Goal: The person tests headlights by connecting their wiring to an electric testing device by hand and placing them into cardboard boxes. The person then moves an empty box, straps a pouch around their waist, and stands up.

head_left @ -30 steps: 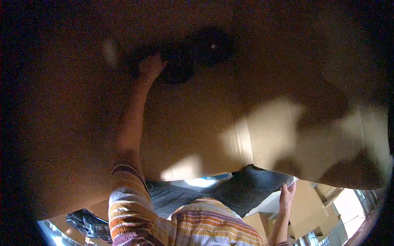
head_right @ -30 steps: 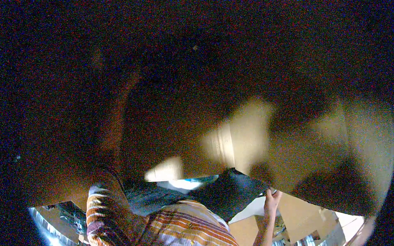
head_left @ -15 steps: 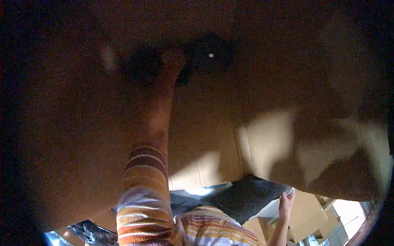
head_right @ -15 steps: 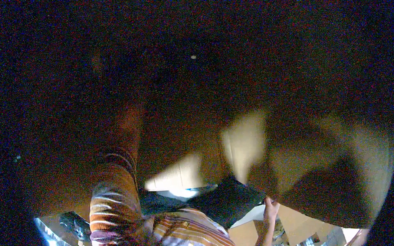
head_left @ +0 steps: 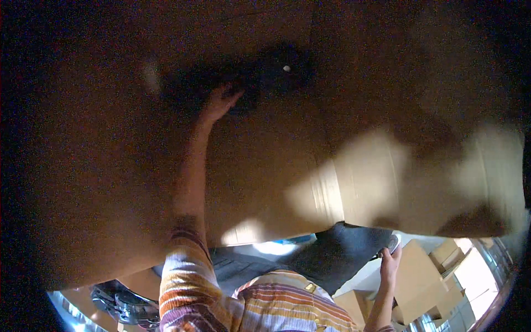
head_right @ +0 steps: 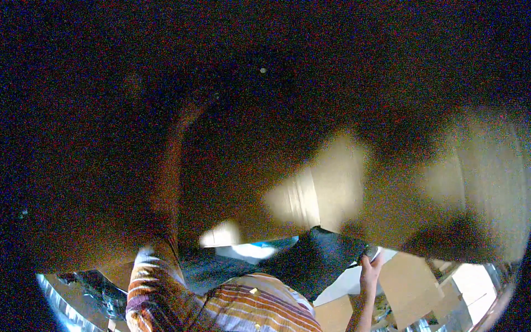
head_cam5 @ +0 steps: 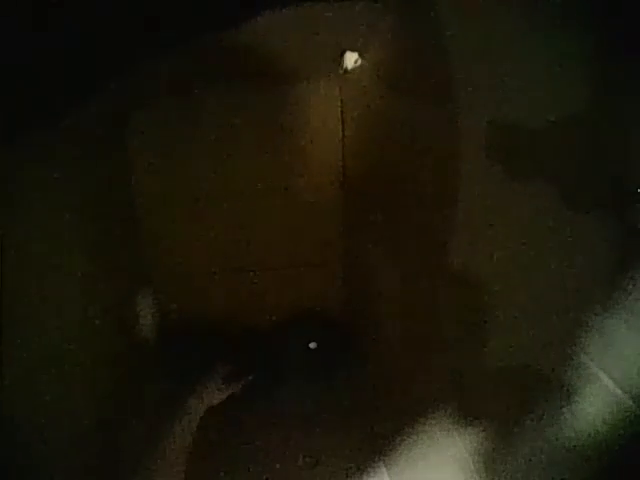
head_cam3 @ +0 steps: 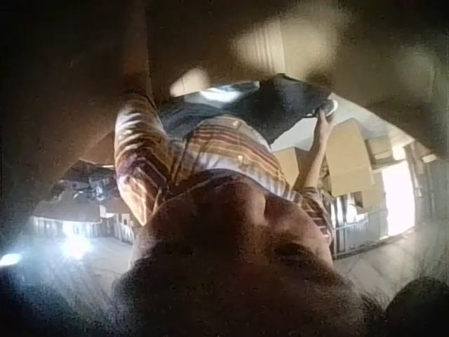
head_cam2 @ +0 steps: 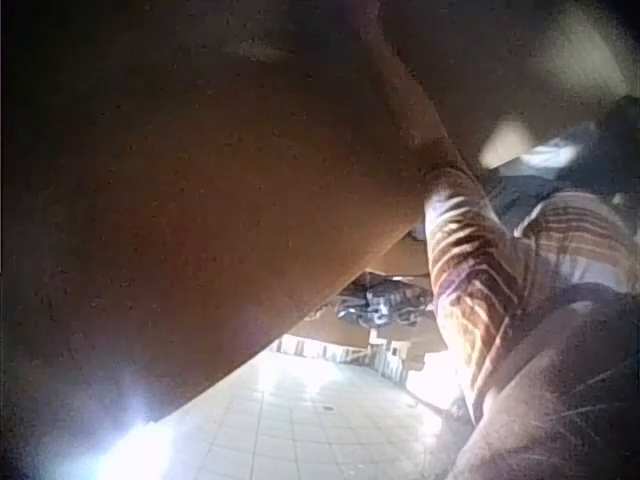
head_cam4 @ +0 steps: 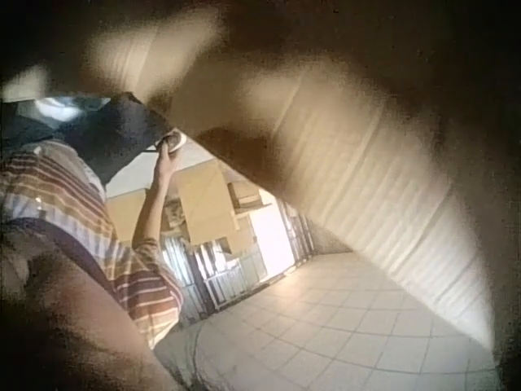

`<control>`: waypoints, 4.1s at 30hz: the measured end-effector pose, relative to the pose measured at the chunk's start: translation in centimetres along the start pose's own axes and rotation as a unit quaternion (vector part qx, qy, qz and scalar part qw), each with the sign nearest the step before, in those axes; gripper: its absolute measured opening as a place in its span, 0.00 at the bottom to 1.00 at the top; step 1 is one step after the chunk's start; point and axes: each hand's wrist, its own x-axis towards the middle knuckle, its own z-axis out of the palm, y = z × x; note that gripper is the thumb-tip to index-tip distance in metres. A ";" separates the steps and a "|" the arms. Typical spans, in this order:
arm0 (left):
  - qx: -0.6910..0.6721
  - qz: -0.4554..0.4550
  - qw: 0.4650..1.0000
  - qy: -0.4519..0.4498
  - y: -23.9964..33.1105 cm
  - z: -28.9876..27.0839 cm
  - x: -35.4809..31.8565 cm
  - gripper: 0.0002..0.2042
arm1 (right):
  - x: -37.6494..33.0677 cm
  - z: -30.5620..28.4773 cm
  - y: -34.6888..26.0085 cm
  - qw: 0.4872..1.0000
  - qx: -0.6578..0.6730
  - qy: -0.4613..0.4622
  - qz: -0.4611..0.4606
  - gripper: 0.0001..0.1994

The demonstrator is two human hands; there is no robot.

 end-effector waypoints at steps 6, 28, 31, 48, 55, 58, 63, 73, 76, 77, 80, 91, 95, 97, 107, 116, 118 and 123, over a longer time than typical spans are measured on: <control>0.027 0.023 0.997 0.067 9.5 -0.2 -8.2 0.08 | -1.4 0.6 -0.8 0.999 -0.003 -0.006 -0.044 0.11; -0.002 0.369 0.892 -0.260 30.2 15.7 -28.4 0.17 | -8.6 -3.6 -2.4 0.960 0.117 -0.210 -0.141 0.16; -0.023 0.359 0.883 -0.301 31.1 15.8 -28.4 0.16 | -8.5 -4.5 -2.7 0.952 0.153 -0.228 -0.136 0.17; -0.104 0.240 0.825 -0.501 30.9 16.2 -28.1 0.05 | -8.2 -5.0 -2.9 0.946 0.123 -0.278 -0.115 0.17; -0.131 0.261 0.826 -0.481 31.0 16.5 -28.1 0.10 | -8.2 -4.9 -2.6 0.942 0.068 -0.290 -0.152 0.18; -0.123 0.234 0.809 -0.525 31.2 16.6 -27.9 0.09 | -7.8 -5.2 -2.7 0.932 -0.005 -0.312 -0.183 0.18; -0.081 0.245 0.866 -0.429 30.5 17.3 -29.0 0.03 | -7.4 -4.4 -1.2 0.952 0.006 -0.236 -0.196 0.20; 0.061 0.264 0.923 -0.274 31.4 20.2 -31.7 0.06 | -6.8 -4.8 3.2 0.934 0.303 -0.111 -0.154 0.21; 0.064 0.276 0.925 -0.255 31.0 20.2 -31.9 0.06 | -6.5 -4.3 3.6 0.938 0.307 -0.080 -0.140 0.19; 0.070 0.278 0.921 -0.264 31.1 20.2 -31.9 0.06 | -6.5 -4.3 3.5 0.941 0.296 -0.070 -0.146 0.18; 0.072 0.283 0.919 -0.265 31.0 19.9 -31.9 0.06 | -6.6 -3.8 3.0 0.957 0.250 -0.041 -0.139 0.16; 0.105 0.334 0.902 -0.252 29.9 16.0 -31.7 0.08 | -7.0 -2.7 1.5 0.955 0.275 -0.068 -0.085 0.14; -0.017 0.276 0.956 -0.097 28.6 9.0 -29.2 0.08 | -6.1 -4.0 0.9 0.950 0.300 -0.044 -0.077 0.13; -0.084 0.214 0.973 -0.015 27.2 5.6 -27.6 0.11 | -5.5 -4.5 1.2 0.955 0.288 -0.020 -0.072 0.12; -0.108 -0.002 0.994 0.007 16.1 1.5 -12.2 0.19 | -2.3 -3.4 0.6 0.968 0.250 -0.016 -0.013 0.14; 0.348 0.122 0.930 -0.005 6.4 10.0 5.5 0.10 | 1.0 -1.4 -0.1 0.980 0.185 0.060 0.053 0.12; 0.375 0.204 0.903 0.045 4.2 10.8 7.5 0.09 | 1.4 -1.5 0.3 0.975 0.181 0.091 0.095 0.10; 0.397 0.249 0.880 0.068 3.6 11.6 8.2 0.08 | 2.1 -2.0 1.5 0.974 0.187 0.090 0.092 0.10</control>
